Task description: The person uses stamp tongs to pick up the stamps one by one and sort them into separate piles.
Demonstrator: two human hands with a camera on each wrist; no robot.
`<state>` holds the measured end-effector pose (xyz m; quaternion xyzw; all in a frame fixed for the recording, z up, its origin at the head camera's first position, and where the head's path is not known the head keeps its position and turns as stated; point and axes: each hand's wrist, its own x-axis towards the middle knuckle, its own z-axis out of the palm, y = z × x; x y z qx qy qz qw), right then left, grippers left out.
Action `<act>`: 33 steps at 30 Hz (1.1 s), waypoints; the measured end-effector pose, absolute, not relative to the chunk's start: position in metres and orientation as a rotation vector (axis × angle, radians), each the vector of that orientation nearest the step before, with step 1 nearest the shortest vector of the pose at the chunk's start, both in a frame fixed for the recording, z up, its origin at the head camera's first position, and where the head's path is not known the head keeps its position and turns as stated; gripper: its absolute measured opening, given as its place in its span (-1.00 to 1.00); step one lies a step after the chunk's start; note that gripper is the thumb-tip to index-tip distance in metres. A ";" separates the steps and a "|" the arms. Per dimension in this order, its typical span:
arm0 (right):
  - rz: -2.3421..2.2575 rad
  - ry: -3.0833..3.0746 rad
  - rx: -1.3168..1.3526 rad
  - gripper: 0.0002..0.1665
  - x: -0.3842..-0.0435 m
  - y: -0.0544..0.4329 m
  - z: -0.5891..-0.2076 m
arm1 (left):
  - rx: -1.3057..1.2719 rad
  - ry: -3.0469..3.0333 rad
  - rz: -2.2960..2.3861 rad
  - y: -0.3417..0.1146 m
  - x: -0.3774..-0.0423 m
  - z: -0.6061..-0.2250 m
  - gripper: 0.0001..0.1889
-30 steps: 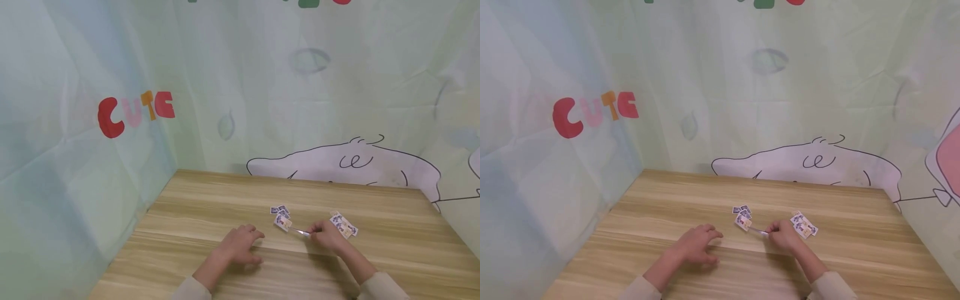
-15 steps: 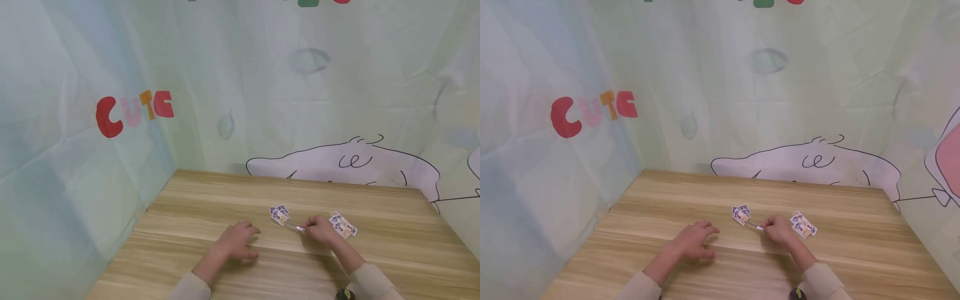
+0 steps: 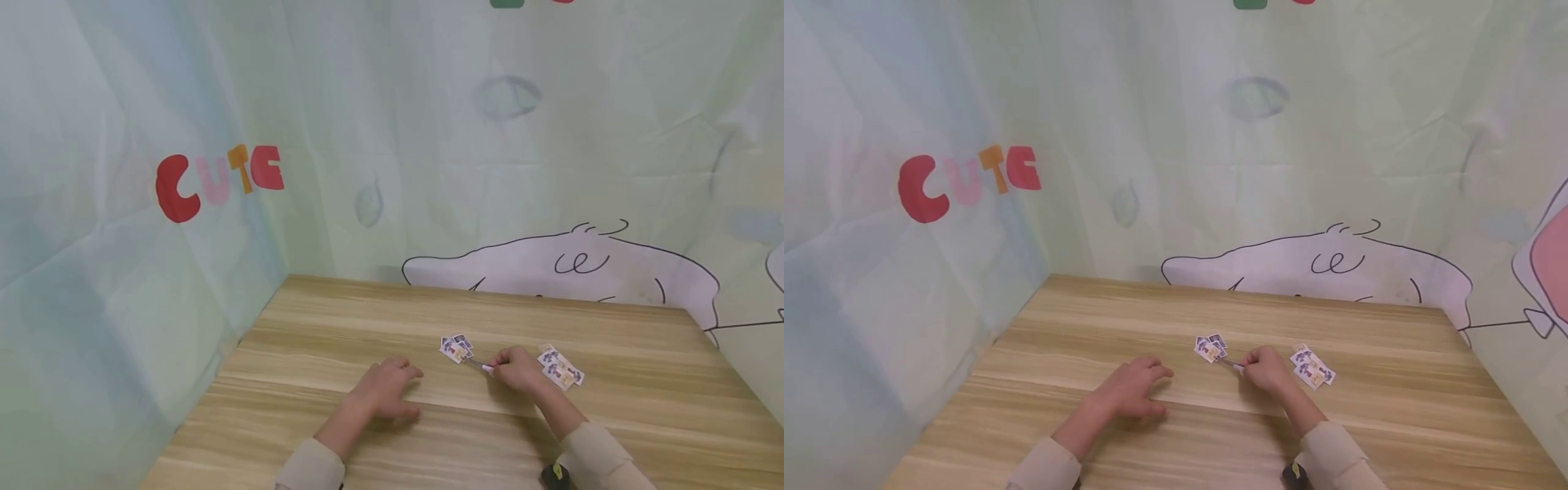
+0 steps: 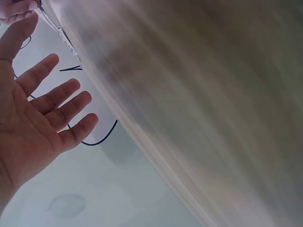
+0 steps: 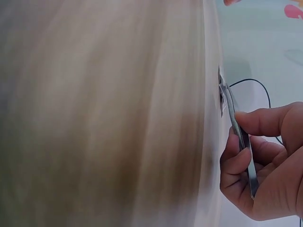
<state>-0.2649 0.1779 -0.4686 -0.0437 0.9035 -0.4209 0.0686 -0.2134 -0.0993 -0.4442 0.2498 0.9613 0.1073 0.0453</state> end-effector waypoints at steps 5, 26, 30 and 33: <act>-1.281 2.726 -0.136 -0.85 -0.264 0.178 -0.467 | 0.754 2.935 0.338 -0.100 -0.214 -0.444 -0.36; -1.335 2.699 -0.149 -0.84 -0.260 0.180 -0.463 | 0.794 2.928 0.378 -0.098 -0.210 -0.440 -0.38; -1.376 2.688 -0.148 -0.83 -0.257 0.184 -0.462 | 0.815 2.936 0.378 -0.095 -0.211 -0.441 -0.37; -1.380 2.694 -0.158 -0.84 -0.254 0.188 -0.462 | 0.823 2.936 0.383 -0.092 -0.211 -0.441 -0.37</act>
